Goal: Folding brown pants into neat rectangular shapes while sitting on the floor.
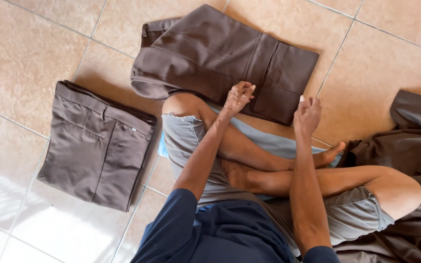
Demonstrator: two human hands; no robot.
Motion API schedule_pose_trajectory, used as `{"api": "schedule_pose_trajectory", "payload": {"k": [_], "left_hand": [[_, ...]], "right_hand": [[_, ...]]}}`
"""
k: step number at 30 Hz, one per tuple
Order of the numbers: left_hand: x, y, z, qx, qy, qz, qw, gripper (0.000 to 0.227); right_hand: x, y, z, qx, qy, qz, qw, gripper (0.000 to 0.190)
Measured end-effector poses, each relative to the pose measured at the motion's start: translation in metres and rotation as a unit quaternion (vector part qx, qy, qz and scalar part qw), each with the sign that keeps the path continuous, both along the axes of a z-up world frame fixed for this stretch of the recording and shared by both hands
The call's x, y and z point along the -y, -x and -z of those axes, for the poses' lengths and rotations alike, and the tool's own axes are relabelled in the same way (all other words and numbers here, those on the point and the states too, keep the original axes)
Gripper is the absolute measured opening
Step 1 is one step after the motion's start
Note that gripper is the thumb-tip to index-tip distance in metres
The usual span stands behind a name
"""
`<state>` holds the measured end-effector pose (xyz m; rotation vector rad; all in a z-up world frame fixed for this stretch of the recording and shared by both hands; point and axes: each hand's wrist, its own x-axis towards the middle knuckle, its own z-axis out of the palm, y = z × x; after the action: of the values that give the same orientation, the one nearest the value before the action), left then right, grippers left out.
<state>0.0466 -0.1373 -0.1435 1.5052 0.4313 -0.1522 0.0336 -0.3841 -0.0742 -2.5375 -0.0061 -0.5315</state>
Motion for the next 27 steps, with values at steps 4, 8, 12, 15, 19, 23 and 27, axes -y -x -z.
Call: {"api": "schedule_pose_trajectory", "payload": {"k": [4,8,12,15,19,23,27], "left_hand": [[0.002,0.000,-0.010,0.015,-0.024,0.018,0.999,0.037],[0.003,0.008,-0.031,0.015,0.009,0.019,1.000,0.037],[0.004,0.015,-0.044,0.039,0.088,0.041,0.994,0.040],[0.004,0.019,-0.066,0.057,0.212,0.103,0.970,0.040],[0.005,0.021,-0.100,0.056,0.222,0.122,0.966,0.040],[-0.002,0.031,-0.148,0.264,-0.153,-0.058,0.951,0.018],[-0.010,0.029,-0.134,0.309,-0.543,-0.126,0.770,0.018]], "right_hand": [[0.024,-0.012,0.063,-0.192,-0.087,0.059,0.976,0.040],[0.059,-0.039,0.075,-0.158,-0.041,0.012,0.987,0.033],[0.146,-0.068,0.060,-0.147,-0.087,0.079,0.982,0.033],[0.196,-0.058,0.002,-0.117,0.044,0.077,0.989,0.019],[0.219,-0.044,0.009,-0.275,0.186,0.211,0.919,0.041],[0.144,-0.022,-0.016,-0.138,0.108,0.024,0.984,0.053],[0.105,-0.018,-0.014,-0.185,0.154,-0.052,0.969,0.065]]}}
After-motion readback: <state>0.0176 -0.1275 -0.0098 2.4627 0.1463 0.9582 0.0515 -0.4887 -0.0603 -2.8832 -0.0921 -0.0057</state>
